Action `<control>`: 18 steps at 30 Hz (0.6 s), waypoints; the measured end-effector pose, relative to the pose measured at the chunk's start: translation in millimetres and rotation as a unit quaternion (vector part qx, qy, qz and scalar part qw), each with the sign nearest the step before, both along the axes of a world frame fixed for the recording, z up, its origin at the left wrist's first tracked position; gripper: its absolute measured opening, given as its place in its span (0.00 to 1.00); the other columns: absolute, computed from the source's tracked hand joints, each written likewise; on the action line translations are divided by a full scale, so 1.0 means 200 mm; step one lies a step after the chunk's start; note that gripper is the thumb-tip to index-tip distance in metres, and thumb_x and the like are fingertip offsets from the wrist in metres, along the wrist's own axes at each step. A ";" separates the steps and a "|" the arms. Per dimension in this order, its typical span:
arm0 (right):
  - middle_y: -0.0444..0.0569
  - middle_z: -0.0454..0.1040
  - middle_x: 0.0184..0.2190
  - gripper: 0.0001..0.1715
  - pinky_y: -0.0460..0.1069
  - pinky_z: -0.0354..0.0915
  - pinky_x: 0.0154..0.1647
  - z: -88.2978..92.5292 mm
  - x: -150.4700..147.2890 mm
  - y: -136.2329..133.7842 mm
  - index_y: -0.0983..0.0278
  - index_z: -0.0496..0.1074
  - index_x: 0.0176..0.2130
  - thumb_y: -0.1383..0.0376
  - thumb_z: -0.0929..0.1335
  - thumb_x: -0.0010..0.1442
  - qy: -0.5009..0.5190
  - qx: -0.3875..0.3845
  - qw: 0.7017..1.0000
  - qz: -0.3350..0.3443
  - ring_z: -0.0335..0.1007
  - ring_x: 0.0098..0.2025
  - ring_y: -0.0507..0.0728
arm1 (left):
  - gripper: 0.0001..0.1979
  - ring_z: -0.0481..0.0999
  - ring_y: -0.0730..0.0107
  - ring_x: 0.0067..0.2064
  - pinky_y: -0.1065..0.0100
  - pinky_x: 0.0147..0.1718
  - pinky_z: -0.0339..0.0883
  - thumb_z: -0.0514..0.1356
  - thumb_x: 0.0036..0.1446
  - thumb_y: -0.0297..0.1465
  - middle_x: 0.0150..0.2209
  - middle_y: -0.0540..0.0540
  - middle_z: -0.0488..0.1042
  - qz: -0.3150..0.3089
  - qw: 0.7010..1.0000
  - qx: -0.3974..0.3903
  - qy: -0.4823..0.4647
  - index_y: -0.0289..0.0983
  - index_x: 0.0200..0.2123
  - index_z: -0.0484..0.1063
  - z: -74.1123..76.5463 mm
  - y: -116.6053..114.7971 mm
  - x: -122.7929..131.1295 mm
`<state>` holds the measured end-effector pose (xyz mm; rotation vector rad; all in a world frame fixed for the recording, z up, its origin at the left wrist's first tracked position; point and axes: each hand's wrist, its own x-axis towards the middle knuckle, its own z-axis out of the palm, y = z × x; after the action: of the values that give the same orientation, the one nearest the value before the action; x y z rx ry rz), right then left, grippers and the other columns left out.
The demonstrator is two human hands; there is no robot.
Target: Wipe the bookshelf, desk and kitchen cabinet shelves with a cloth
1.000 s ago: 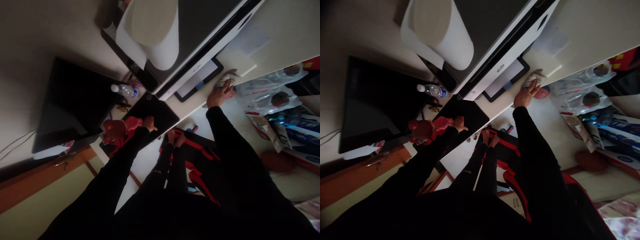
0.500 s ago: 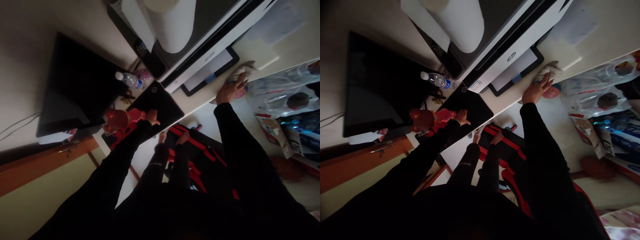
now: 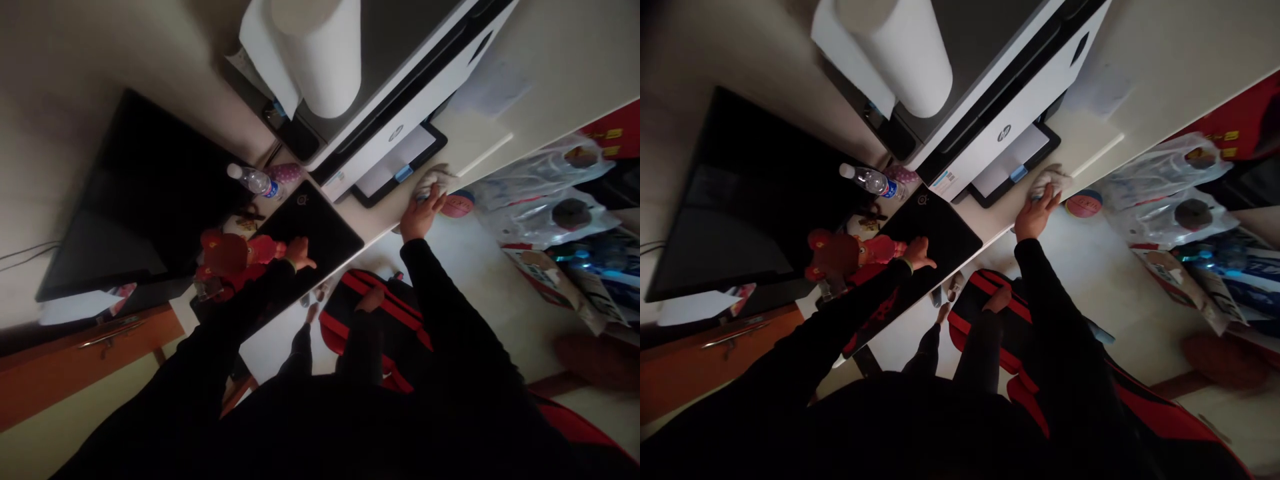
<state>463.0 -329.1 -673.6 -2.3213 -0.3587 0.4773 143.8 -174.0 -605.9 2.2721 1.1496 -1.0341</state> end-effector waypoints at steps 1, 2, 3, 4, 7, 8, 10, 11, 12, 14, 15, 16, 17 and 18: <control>0.73 0.40 0.81 0.44 0.65 0.45 0.82 -0.03 -0.05 -0.01 0.77 0.47 0.79 0.70 0.61 0.70 -0.008 0.007 1.000 -0.001 0.35 0.84 0.65 | 0.49 0.71 0.35 0.68 0.54 0.65 0.67 0.80 0.47 0.45 0.66 0.27 0.70 -0.003 1.000 0.004 -0.009 0.32 0.66 0.65 -0.01 0.00 -0.01; 0.71 0.42 0.81 0.45 0.66 0.46 0.82 -0.07 -0.11 -0.02 0.75 0.48 0.79 0.69 0.61 0.69 -0.013 0.013 1.000 -0.003 0.36 0.84 0.65 | 0.49 0.71 0.35 0.68 0.54 0.65 0.67 0.80 0.47 0.45 0.67 0.28 0.69 -0.006 1.000 0.009 -0.021 0.33 0.66 0.65 -0.02 0.01 -0.02; 0.70 0.43 0.81 0.45 0.67 0.47 0.82 -0.11 -0.17 -0.03 0.73 0.49 0.79 0.69 0.62 0.69 -0.018 0.019 1.000 -0.003 0.37 0.84 0.65 | 0.49 0.71 0.35 0.68 0.54 0.64 0.68 0.80 0.47 0.46 0.67 0.29 0.69 -0.010 0.999 0.013 -0.034 0.34 0.66 0.66 -0.04 0.02 -0.04; 0.68 0.43 0.81 0.45 0.67 0.48 0.82 -0.14 -0.25 -0.03 0.71 0.50 0.79 0.68 0.62 0.68 -0.024 0.026 0.999 -0.002 0.39 0.84 0.66 | 0.49 0.72 0.35 0.68 0.54 0.64 0.68 0.81 0.46 0.46 0.67 0.30 0.69 -0.014 0.999 0.016 -0.048 0.35 0.65 0.66 -0.06 0.03 -0.04; 0.67 0.43 0.81 0.44 0.69 0.53 0.80 -0.18 -0.54 -0.06 0.69 0.53 0.79 0.66 0.62 0.68 -0.053 0.036 0.998 0.023 0.39 0.84 0.68 | 0.48 0.73 0.36 0.66 0.53 0.64 0.69 0.81 0.46 0.48 0.66 0.31 0.70 -0.022 0.995 0.025 -0.097 0.36 0.64 0.67 -0.10 0.03 -0.07; 0.68 0.43 0.81 0.43 0.69 0.55 0.80 -0.17 -0.67 -0.07 0.69 0.54 0.78 0.65 0.61 0.69 -0.066 0.029 0.997 0.038 0.39 0.85 0.69 | 0.46 0.73 0.36 0.66 0.52 0.63 0.69 0.81 0.48 0.48 0.65 0.31 0.70 -0.022 0.992 0.034 -0.116 0.36 0.63 0.68 -0.10 0.01 -0.09; 0.69 0.43 0.82 0.41 0.69 0.57 0.79 -0.13 -0.95 -0.11 0.70 0.54 0.79 0.64 0.59 0.72 -0.090 0.002 0.993 0.072 0.41 0.84 0.69 | 0.37 0.72 0.39 0.66 0.52 0.64 0.68 0.78 0.55 0.46 0.64 0.32 0.70 -0.027 0.983 0.068 -0.166 0.35 0.61 0.70 -0.09 -0.07 -0.16; 0.70 0.43 0.82 0.40 0.68 0.58 0.78 -0.10 -1.09 -0.13 0.71 0.54 0.79 0.63 0.58 0.73 -0.097 -0.015 0.991 0.089 0.42 0.84 0.69 | 0.30 0.72 0.42 0.66 0.52 0.64 0.67 0.74 0.61 0.43 0.64 0.32 0.70 -0.032 0.976 0.089 -0.194 0.34 0.59 0.72 -0.09 -0.14 -0.22; 0.70 0.44 0.82 0.40 0.67 0.59 0.78 -0.07 -1.23 -0.15 0.71 0.54 0.79 0.63 0.57 0.74 -0.102 -0.031 0.988 0.110 0.43 0.84 0.69 | 0.22 0.71 0.45 0.66 0.53 0.65 0.66 0.69 0.67 0.40 0.63 0.32 0.71 -0.041 0.966 0.111 -0.229 0.34 0.57 0.73 -0.09 -0.21 -0.31; 0.70 0.47 0.81 0.39 0.65 0.60 0.77 -0.02 -1.46 -0.19 0.72 0.56 0.78 0.63 0.56 0.74 -0.106 -0.051 0.981 0.157 0.47 0.83 0.69 | 0.10 0.73 0.50 0.63 0.55 0.63 0.68 0.58 0.75 0.32 0.59 0.33 0.73 -0.063 0.948 0.125 -0.287 0.34 0.54 0.75 -0.10 -0.37 -0.54; 0.70 0.48 0.81 0.39 0.64 0.60 0.77 0.01 -1.54 -0.20 0.72 0.58 0.78 0.64 0.56 0.74 -0.107 -0.057 0.977 0.178 0.50 0.82 0.69 | 0.10 0.74 0.50 0.61 0.54 0.63 0.68 0.58 0.75 0.31 0.58 0.33 0.73 -0.073 0.941 0.122 -0.308 0.34 0.53 0.75 -0.11 -0.44 -0.67; 0.70 0.49 0.81 0.38 0.64 0.59 0.77 0.03 -1.59 -0.21 0.73 0.60 0.77 0.65 0.57 0.73 -0.108 -0.063 0.973 0.193 0.52 0.81 0.69 | 0.09 0.74 0.50 0.61 0.52 0.63 0.69 0.59 0.74 0.31 0.57 0.34 0.74 -0.088 0.935 0.115 -0.325 0.35 0.52 0.76 -0.13 -0.50 -0.81; 0.69 0.52 0.80 0.38 0.65 0.59 0.77 0.06 -1.61 -0.21 0.72 0.62 0.76 0.66 0.57 0.73 -0.111 -0.067 0.971 0.199 0.54 0.80 0.69 | 0.10 0.74 0.49 0.61 0.52 0.62 0.70 0.60 0.73 0.31 0.57 0.34 0.74 -0.103 0.930 0.108 -0.337 0.36 0.53 0.76 -0.15 -0.53 -0.95; 0.69 0.54 0.80 0.37 0.66 0.58 0.77 0.09 -1.62 -0.20 0.72 0.63 0.75 0.66 0.57 0.72 -0.115 -0.072 0.971 0.197 0.55 0.79 0.70 | 0.12 0.74 0.48 0.62 0.51 0.63 0.70 0.61 0.72 0.33 0.58 0.34 0.75 -0.121 0.926 0.101 -0.344 0.36 0.55 0.76 -0.17 -0.54 -1.07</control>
<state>139.7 -369.1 -656.6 -2.4577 -0.9380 0.4343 -70.1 -282.3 -639.8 2.6526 0.7065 -0.1271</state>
